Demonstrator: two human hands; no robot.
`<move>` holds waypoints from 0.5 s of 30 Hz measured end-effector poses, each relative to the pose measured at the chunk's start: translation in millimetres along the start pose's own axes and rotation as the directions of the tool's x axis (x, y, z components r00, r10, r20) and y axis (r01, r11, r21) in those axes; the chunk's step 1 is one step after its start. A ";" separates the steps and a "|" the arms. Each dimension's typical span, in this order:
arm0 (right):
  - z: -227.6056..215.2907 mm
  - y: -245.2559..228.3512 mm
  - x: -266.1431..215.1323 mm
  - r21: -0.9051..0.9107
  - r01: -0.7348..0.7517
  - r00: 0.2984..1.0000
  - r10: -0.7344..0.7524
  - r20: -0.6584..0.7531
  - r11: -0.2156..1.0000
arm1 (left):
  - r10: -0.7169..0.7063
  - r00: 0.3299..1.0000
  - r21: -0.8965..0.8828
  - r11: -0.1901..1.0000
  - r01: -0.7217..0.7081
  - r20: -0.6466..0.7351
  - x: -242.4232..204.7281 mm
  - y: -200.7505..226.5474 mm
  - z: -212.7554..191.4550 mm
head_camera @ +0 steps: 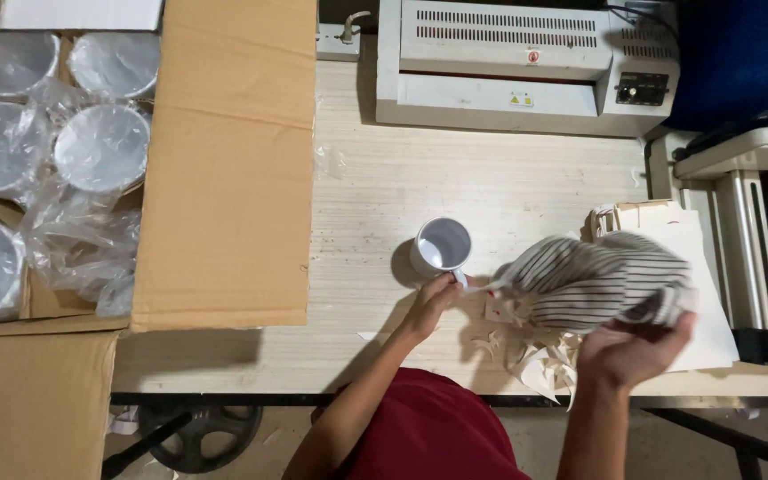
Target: The person unpacks white mugs from a cardboard box, removes plastic wrapping, and wipes each mug with a striped cloth. The person handles the mugs one at a time, wiping the exterior and interior surfaces before placing them on the table.
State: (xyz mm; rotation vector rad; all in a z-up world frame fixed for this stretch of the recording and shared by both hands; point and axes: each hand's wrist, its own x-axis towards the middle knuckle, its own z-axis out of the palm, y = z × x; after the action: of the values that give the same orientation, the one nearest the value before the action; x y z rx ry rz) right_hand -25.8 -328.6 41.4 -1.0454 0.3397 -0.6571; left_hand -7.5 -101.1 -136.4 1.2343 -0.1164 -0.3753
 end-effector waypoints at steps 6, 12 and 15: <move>-14.2 10.5 11.0 0.043 0.018 0.993 -0.023 0.114 0.999 | 0.042 0.937 0.247 0.968 0.048 -0.347 5.2 -7.4 -1.7; 10.6 62.5 -34.8 -0.086 -0.149 0.964 0.164 0.210 0.985 | 0.028 0.832 0.159 0.985 0.073 -0.554 14.7 38.5 -28.8; 12.3 96.9 -61.7 -0.151 -0.238 0.894 0.277 0.353 0.959 | -0.059 0.805 -0.122 0.992 -0.017 -0.591 18.8 27.1 -36.1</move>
State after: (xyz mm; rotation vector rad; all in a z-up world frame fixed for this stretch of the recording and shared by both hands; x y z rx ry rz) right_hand -33.3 -247.7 -40.7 -1.1748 0.1768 -0.1940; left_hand 26.3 -67.5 -125.2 1.1810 0.4597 0.0034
